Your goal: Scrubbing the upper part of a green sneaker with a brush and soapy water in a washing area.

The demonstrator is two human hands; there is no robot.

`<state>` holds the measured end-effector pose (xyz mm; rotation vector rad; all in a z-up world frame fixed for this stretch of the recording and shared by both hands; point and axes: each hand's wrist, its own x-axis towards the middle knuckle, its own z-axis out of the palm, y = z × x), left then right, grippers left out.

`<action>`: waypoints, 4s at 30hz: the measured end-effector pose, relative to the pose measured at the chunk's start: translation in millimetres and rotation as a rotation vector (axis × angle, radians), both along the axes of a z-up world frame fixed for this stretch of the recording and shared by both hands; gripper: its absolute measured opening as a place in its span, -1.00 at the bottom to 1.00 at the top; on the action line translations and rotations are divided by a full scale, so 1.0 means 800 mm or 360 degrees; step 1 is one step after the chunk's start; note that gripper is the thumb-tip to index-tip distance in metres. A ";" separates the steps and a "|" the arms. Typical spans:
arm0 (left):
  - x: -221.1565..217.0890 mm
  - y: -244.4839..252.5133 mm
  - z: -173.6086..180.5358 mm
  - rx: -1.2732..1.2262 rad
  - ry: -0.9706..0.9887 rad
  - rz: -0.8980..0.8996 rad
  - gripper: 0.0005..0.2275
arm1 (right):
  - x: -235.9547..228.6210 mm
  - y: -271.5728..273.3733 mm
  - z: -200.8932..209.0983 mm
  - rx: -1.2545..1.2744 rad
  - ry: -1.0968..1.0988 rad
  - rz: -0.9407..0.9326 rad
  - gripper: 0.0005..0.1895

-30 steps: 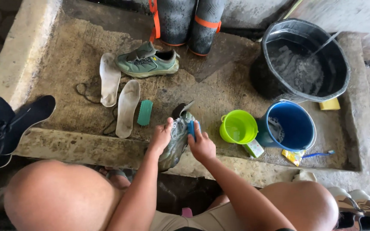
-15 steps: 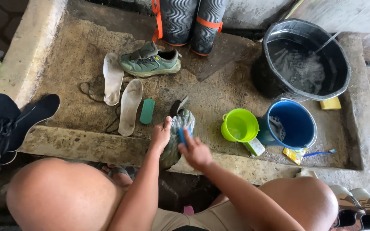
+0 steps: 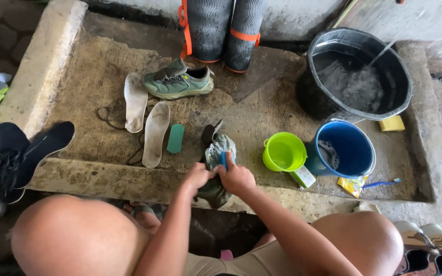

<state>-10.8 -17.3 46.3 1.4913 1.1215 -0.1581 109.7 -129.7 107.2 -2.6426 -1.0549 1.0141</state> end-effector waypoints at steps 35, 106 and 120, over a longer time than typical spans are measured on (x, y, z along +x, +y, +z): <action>0.136 -0.054 -0.022 -0.1718 -0.1565 0.1573 -0.55 | 0.058 -0.044 0.012 0.1265 -0.1027 0.0051 -0.34; 0.063 0.009 0.089 0.0071 0.0424 -0.0099 -0.38 | 0.439 -0.214 -0.234 -0.0173 0.0266 -0.1251 -0.48; 0.042 0.004 0.008 0.0402 0.0163 -0.0010 -0.41 | 0.127 -0.042 0.010 0.1271 -0.0410 0.0062 -0.45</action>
